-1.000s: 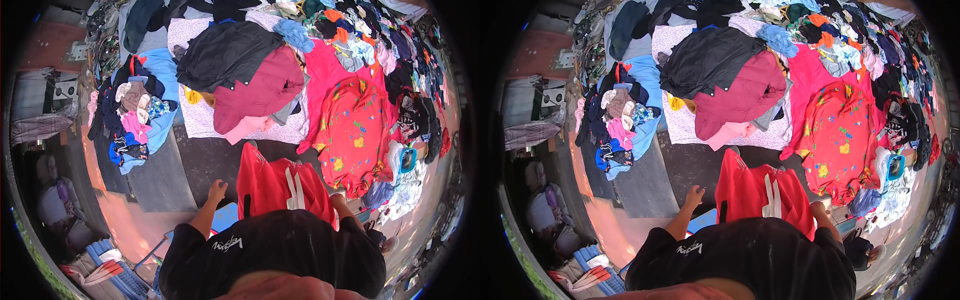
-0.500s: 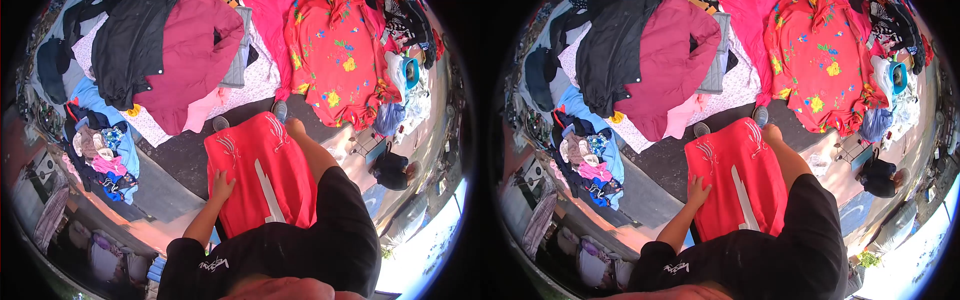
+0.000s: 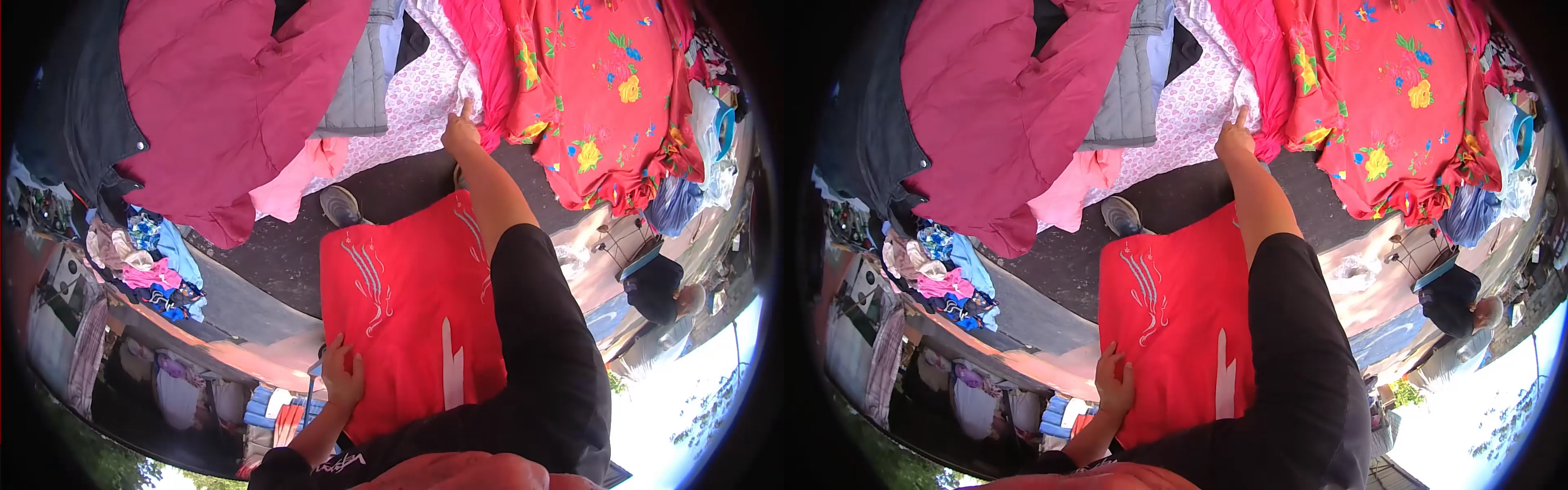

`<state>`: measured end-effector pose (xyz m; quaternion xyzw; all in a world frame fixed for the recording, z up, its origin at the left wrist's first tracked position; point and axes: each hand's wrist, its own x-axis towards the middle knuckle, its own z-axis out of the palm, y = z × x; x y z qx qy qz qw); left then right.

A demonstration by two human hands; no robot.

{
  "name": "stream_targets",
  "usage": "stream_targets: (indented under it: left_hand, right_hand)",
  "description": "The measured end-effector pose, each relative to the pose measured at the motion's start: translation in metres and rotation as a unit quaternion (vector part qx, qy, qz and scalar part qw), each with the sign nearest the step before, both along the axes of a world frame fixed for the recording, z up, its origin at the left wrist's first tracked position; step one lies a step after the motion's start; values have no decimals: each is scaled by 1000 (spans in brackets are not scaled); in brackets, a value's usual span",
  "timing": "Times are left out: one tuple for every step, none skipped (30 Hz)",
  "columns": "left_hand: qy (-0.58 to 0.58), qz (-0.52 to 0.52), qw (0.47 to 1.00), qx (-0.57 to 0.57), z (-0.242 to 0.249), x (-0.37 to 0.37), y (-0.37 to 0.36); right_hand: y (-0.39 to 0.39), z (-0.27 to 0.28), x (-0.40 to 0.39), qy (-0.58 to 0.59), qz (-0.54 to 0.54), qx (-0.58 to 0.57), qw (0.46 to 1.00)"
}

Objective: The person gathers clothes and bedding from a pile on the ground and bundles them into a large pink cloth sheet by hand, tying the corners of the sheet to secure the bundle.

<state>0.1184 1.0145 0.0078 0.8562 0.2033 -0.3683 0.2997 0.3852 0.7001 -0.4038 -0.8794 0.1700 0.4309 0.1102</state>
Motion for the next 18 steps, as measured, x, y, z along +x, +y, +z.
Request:
stream_targets:
  left_hand:
    - [0,4,1000,4,-1,2,-2]
    - [-1,9,1000,3,-3,3,-3]
    - [-2,15,1000,2,-2,4,-3]
    - [-3,19,1000,-1,1,4,-3]
    - [-10,19,1000,-1,4,2,-3]
    - [-19,20,1000,-2,4,-2,-3]
    - [-37,22,999,-2,0,-3,-4]
    - [-46,20,999,0,-2,-3,-4]
    - [-53,19,998,1,-1,-4,-3]
    - [-62,17,998,3,0,-7,-3]
    - [-63,21,998,8,0,-11,-4]
    - [-66,25,997,14,-1,-16,-5]
    - [-70,28,997,20,-4,-19,-5]
    - [-75,28,997,22,-6,-22,-6]
    - [-79,28,996,24,-6,-26,-6]
    - [-83,28,996,27,-6,-31,-6]
    - [-88,30,995,28,-6,-35,-5]
    - [-92,32,995,31,-6,-39,-4]
  right_hand:
    - [0,-7,2,-10,-9,-2,1000]
    - [-1,-11,3,-63,-15,5,998]
    - [-5,-13,2,-112,-29,30,993]
    - [-12,-13,0,-160,-44,54,985]
    - [-20,-8,-1,-208,-58,77,973]
    - [-27,-3,-5,-336,-41,59,939]
    - [-36,18,1,-330,-90,100,934]
    - [-42,47,8,-314,-158,108,930]
    - [-49,77,14,-332,-172,75,924]
    - [-60,94,14,-351,-169,49,920]
    - [-65,132,18,-305,-211,50,927]
    - [-77,157,19,-254,-227,59,938]
    - [-99,164,13,-161,-268,140,940]
    - [-114,170,9,-63,-301,219,926]
    - [-106,219,23,3,-332,225,916]
    - [-93,283,44,69,-361,231,901]
    - [-90,319,54,38,-378,257,889]
    - [-87,350,63,7,-394,283,874]
